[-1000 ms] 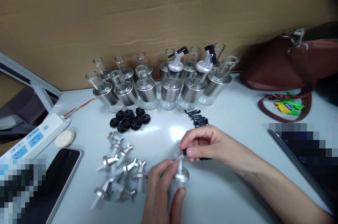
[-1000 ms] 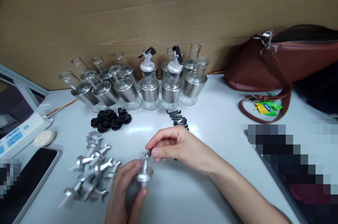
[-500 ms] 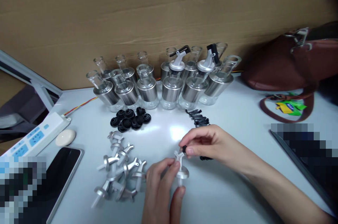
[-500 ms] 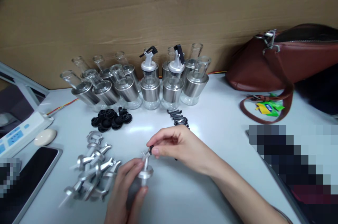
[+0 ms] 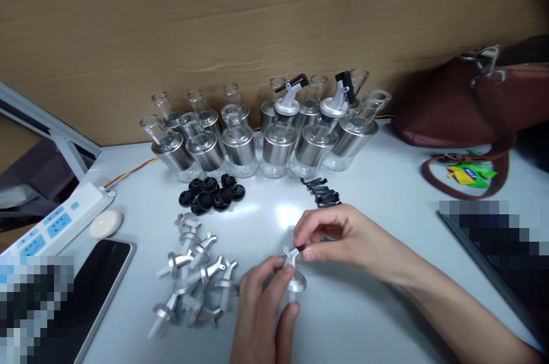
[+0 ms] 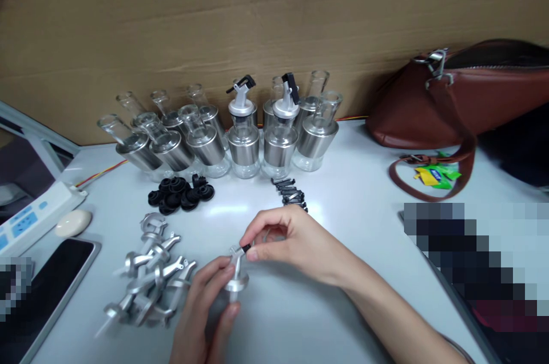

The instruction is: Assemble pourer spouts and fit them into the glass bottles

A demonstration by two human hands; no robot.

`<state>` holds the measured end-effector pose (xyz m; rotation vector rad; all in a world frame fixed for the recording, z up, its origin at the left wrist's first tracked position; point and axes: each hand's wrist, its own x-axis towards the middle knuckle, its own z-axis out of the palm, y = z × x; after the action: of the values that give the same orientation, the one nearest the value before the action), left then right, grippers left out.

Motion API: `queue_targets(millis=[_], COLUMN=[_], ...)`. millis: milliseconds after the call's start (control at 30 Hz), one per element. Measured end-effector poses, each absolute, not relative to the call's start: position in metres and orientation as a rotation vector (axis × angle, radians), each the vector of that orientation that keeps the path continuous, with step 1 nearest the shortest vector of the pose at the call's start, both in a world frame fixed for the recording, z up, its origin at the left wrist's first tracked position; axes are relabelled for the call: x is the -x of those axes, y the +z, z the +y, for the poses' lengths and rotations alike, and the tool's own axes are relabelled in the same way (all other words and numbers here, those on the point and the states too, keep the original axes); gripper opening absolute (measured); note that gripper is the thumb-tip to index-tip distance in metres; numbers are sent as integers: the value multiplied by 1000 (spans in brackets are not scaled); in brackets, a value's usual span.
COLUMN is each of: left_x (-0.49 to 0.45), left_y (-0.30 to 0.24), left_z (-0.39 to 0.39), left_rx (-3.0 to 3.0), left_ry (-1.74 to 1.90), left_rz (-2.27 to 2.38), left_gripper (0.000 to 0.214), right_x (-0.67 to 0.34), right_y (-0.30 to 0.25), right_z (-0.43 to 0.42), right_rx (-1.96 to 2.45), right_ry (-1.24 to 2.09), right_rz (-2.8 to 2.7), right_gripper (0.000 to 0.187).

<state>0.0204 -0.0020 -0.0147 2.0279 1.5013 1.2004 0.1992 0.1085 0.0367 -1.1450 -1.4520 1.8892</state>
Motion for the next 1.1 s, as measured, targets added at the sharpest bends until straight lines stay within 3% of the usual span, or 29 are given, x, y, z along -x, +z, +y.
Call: queue_targets(millis=[267,467,1100], left_x=[-22,-22,-26], left_y=[-18,-21,-23], left_z=[-4,-2,1], left_rx=[-1968,-1993,-1974], left_ry=[1200,1259,1327], left_rz=[1503,1460,1341], left_gripper=[37,34,32], right_x=[-202,-201,-202], right_y=[40,34,44], right_z=[107,104,102], right_rx=[980,865,831], right_ry=[2044,2231,2261], right_rz=[-1401,-1363,-1406], right_gripper=[29,47,42])
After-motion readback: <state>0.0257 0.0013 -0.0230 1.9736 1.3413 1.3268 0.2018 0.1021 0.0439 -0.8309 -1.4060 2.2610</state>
